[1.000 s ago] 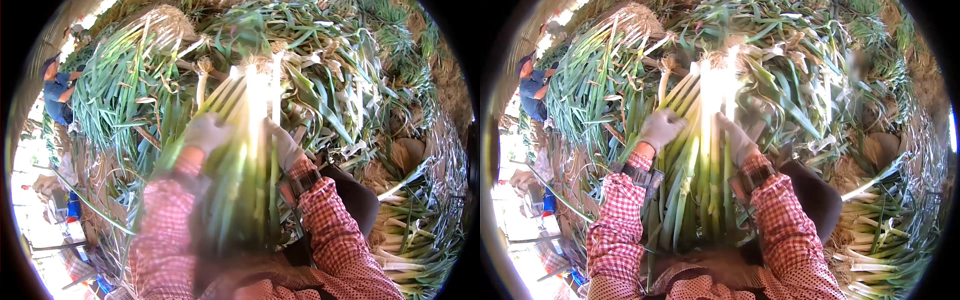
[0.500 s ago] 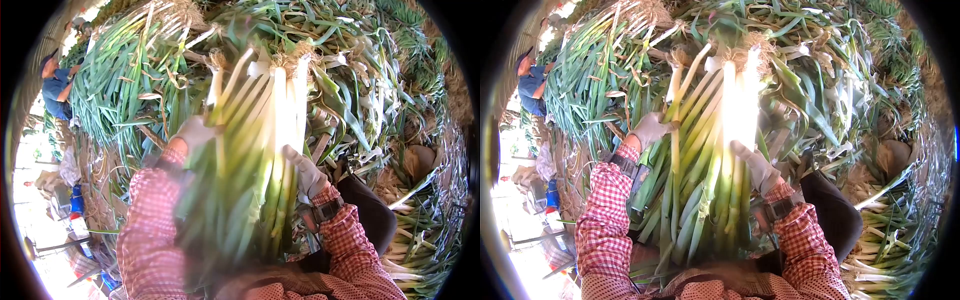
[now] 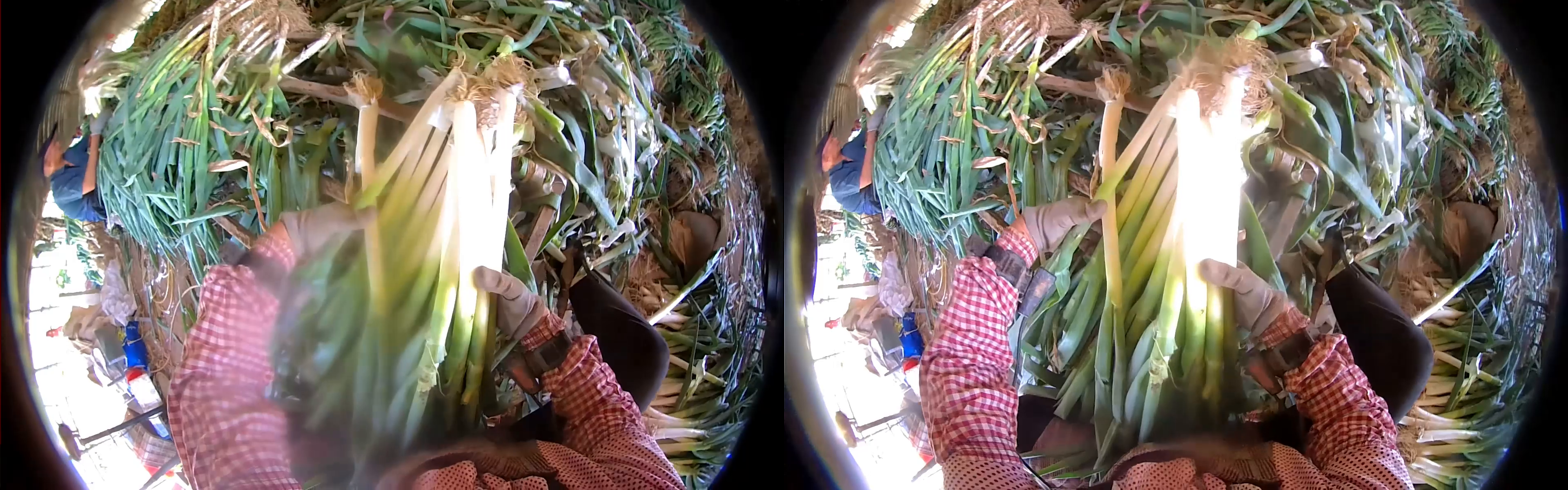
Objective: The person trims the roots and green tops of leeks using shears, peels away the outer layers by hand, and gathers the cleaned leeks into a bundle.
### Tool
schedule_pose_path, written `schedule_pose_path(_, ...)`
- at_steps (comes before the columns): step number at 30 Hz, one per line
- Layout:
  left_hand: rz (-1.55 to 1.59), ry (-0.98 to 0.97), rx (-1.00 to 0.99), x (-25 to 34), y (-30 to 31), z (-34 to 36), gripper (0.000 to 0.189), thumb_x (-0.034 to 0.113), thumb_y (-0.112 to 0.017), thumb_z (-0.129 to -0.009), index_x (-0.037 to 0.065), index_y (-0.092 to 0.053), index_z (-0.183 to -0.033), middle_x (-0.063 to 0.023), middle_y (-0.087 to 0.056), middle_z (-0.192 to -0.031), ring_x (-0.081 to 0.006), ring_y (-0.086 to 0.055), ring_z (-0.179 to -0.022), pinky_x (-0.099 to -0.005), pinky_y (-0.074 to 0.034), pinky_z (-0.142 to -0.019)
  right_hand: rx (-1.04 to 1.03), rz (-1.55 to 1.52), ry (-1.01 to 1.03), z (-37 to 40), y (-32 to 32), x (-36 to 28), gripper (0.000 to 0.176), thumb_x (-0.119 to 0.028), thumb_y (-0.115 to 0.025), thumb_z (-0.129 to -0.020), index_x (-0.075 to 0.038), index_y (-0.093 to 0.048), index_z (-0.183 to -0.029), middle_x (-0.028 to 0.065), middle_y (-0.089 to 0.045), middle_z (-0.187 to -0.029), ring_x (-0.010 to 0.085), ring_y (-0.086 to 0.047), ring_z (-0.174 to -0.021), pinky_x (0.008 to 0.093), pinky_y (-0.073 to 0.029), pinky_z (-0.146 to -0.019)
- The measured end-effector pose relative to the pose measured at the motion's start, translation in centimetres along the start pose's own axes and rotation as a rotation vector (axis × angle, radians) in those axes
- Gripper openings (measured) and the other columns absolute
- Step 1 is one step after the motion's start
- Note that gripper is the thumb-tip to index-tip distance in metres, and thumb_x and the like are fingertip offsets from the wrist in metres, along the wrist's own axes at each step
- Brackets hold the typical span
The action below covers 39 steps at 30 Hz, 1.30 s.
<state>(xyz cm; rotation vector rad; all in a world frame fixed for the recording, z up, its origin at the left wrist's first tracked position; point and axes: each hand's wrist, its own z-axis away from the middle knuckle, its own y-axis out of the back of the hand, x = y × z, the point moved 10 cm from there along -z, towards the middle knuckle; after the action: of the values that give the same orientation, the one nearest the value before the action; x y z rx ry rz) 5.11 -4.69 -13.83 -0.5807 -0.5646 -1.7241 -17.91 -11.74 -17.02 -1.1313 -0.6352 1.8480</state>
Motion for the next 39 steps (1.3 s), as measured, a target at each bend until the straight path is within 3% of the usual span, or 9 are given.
schedule_pose_path(6,0.684,-0.211,0.345,-7.0,0.6,-5.0,0.073,0.057,-0.059,-0.097,0.006,-0.048,-0.148,-0.0117,-0.053,-0.148,-0.0193,-0.051,-0.134,-0.0364,-0.042,-0.112,0.067,0.294,0.076,-1.1,1.5,0.2,0.080,-0.041,-0.073,-0.090,0.004,-0.042,-0.149,0.0145,-0.049,-0.149,0.0224,-0.043,-0.140,0.0357,-0.031,-0.118)
schedule_pose_path(8,0.889,-0.100,0.201,-4.3,-3.6,-2.5,0.081,0.062,-0.062,-0.092,0.007,-0.046,-0.149,-0.0124,-0.051,-0.149,-0.0203,-0.052,-0.134,-0.0369,-0.047,-0.109,-0.016,0.112,0.070,-0.2,-1.2,-0.4,0.064,-0.033,-0.074,-0.089,-0.001,-0.051,-0.139,0.0095,-0.062,-0.129,0.0207,-0.059,-0.118,0.0355,-0.050,-0.100)
schedule_pose_path(14,0.036,-0.769,0.100,9.6,-5.8,1.4,0.095,0.066,-0.067,-0.086,0.004,-0.038,-0.153,-0.0136,-0.046,-0.153,-0.0254,-0.047,-0.138,-0.0409,-0.041,-0.114,-0.023,0.037,0.280,3.0,-5.8,-3.2,0.062,-0.036,-0.075,-0.089,-0.001,-0.053,-0.136,0.0091,-0.064,-0.122,0.0209,-0.066,-0.103,0.0344,-0.055,-0.089)
schedule_pose_path(18,-0.243,-0.429,0.121,21.3,-9.1,6.2,0.108,0.077,-0.059,-0.085,0.003,-0.028,-0.157,-0.0131,-0.048,-0.151,-0.0267,-0.049,-0.136,-0.0419,-0.038,-0.115,-0.169,0.267,0.796,9.5,-11.4,-9.4,0.043,-0.028,-0.057,-0.102,0.002,-0.058,-0.132,0.0110,-0.068,-0.117,0.0183,-0.067,-0.102,0.0333,-0.057,-0.089)
schedule_pose_path(23,-0.706,-0.021,0.317,29.4,-14.7,18.2,0.108,0.073,-0.063,-0.083,0.003,-0.029,-0.157,-0.0130,-0.048,-0.150,-0.0262,-0.050,-0.135,-0.0411,-0.039,-0.114,-1.182,-0.608,0.538,14.9,-18.6,-12.5,0.038,-0.028,-0.057,-0.103,-0.003,-0.061,-0.132,0.0148,-0.070,-0.122,0.0246,-0.072,-0.100,0.0412,-0.060,-0.087)
schedule_pose_path(32,-1.015,0.633,0.358,27.7,-16.8,27.4,0.109,0.067,-0.070,-0.079,0.002,-0.029,-0.156,-0.0128,-0.050,-0.149,-0.0253,-0.051,-0.133,-0.0396,-0.040,-0.113,-1.399,-0.961,0.557,24.0,-25.3,-8.8,0.030,-0.020,-0.066,-0.096,0.001,-0.069,-0.117,0.0138,-0.074,-0.111,0.0221,-0.073,-0.096,0.0355,-0.060,-0.086)
schedule_pose_path(34,-0.995,0.699,0.341,25.8,-16.8,29.0,0.109,0.065,-0.071,-0.078,0.002,-0.029,-0.156,-0.0128,-0.050,-0.148,-0.0250,-0.052,-0.133,-0.0393,-0.040,-0.112,-1.254,-0.849,0.431,22.8,-27.2,-5.2,0.031,-0.024,-0.065,-0.097,-0.002,-0.069,-0.117,0.0131,-0.075,-0.105,0.0241,-0.073,-0.089,0.0355,-0.060,-0.082)
schedule_pose_path(38,-0.799,0.679,0.333,20.2,-18.0,30.1,0.110,0.063,-0.074,-0.076,0.002,-0.029,-0.156,-0.0127,-0.051,-0.147,-0.0246,-0.052,-0.132,-0.0386,-0.041,-0.112,-1.035,-0.312,0.060,22.5,-26.9,2.8,0.071,-0.047,-0.072,-0.090,-0.005,-0.053,-0.144,0.0146,-0.048,-0.153,0.0281,-0.041,-0.144,0.0422,-0.027,-0.122)
schedule_pose_path(39,-0.714,0.611,0.374,15.0,-21.2,31.1,0.110,0.062,-0.075,-0.076,0.002,-0.029,-0.156,-0.0127,-0.051,-0.147,-0.0245,-0.052,-0.132,-0.0385,-0.041,-0.111,-1.034,-0.002,0.188,18.8,-24.4,13.2,0.052,-0.033,-0.064,-0.097,-0.002,-0.057,-0.138,0.0137,-0.057,-0.140,0.0247,-0.052,-0.131,0.0377,-0.039,-0.112)
